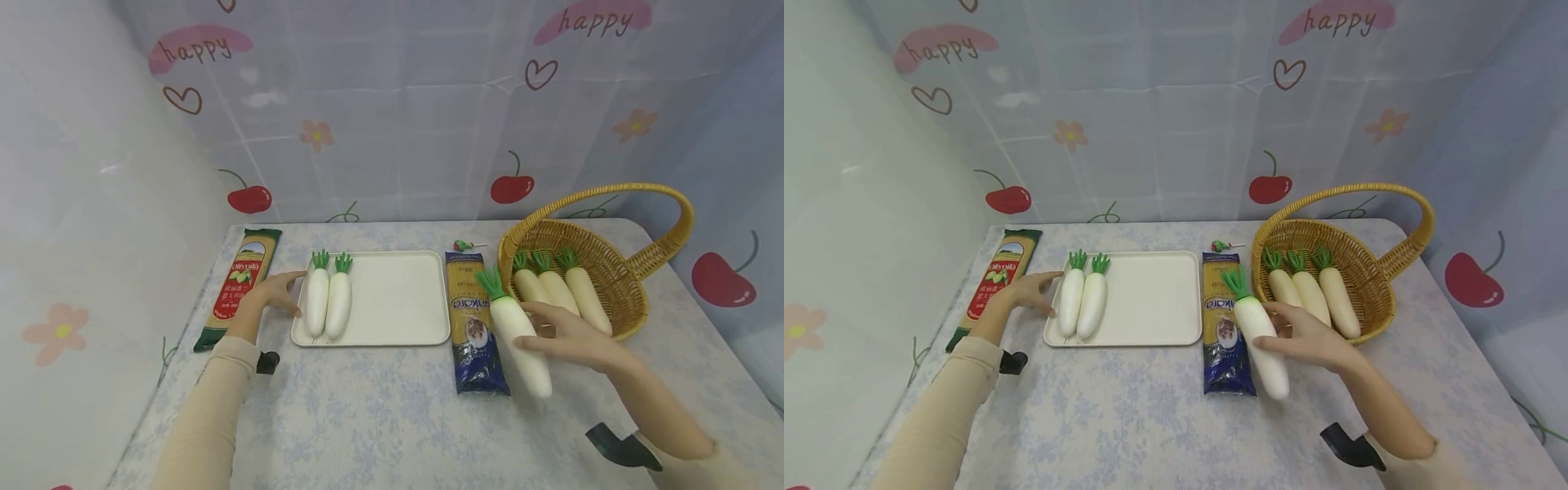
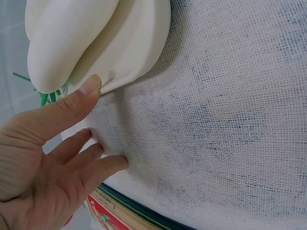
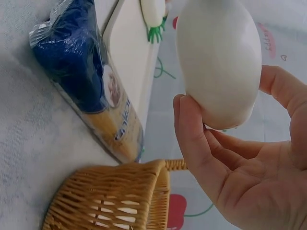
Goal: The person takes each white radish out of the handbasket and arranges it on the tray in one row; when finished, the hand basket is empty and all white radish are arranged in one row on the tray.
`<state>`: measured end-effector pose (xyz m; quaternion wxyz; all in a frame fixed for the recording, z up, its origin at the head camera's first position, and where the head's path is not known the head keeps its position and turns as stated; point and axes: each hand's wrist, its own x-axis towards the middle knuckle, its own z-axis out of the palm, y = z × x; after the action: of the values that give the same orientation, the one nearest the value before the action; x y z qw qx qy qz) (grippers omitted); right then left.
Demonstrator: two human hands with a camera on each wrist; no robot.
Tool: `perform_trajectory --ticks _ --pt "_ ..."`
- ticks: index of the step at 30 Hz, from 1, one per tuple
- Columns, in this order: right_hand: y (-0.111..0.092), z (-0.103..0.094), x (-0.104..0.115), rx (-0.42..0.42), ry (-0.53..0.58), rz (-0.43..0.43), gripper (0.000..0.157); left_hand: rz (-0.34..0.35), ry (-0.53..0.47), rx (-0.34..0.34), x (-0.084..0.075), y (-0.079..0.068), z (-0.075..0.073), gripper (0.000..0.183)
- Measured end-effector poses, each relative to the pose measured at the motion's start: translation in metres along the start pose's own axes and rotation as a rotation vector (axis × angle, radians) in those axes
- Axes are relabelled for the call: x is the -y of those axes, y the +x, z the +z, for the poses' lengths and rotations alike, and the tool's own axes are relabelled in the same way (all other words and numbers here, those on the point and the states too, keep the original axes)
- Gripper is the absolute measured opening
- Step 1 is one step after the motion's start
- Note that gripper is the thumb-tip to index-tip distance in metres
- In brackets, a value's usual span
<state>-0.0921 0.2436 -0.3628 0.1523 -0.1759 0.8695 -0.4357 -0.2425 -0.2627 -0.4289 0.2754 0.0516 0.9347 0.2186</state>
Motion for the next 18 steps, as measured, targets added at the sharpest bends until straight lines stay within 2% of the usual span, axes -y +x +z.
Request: perform_trajectory --ticks 10,18 --pt "0.017 0.010 -0.002 -0.001 0.002 -0.009 0.062 0.003 0.016 -0.007 0.000 0.000 0.000 0.097" --pt "0.032 0.017 0.003 0.016 0.026 0.024 0.068 -0.009 0.012 -0.009 0.000 0.000 0.000 0.097"
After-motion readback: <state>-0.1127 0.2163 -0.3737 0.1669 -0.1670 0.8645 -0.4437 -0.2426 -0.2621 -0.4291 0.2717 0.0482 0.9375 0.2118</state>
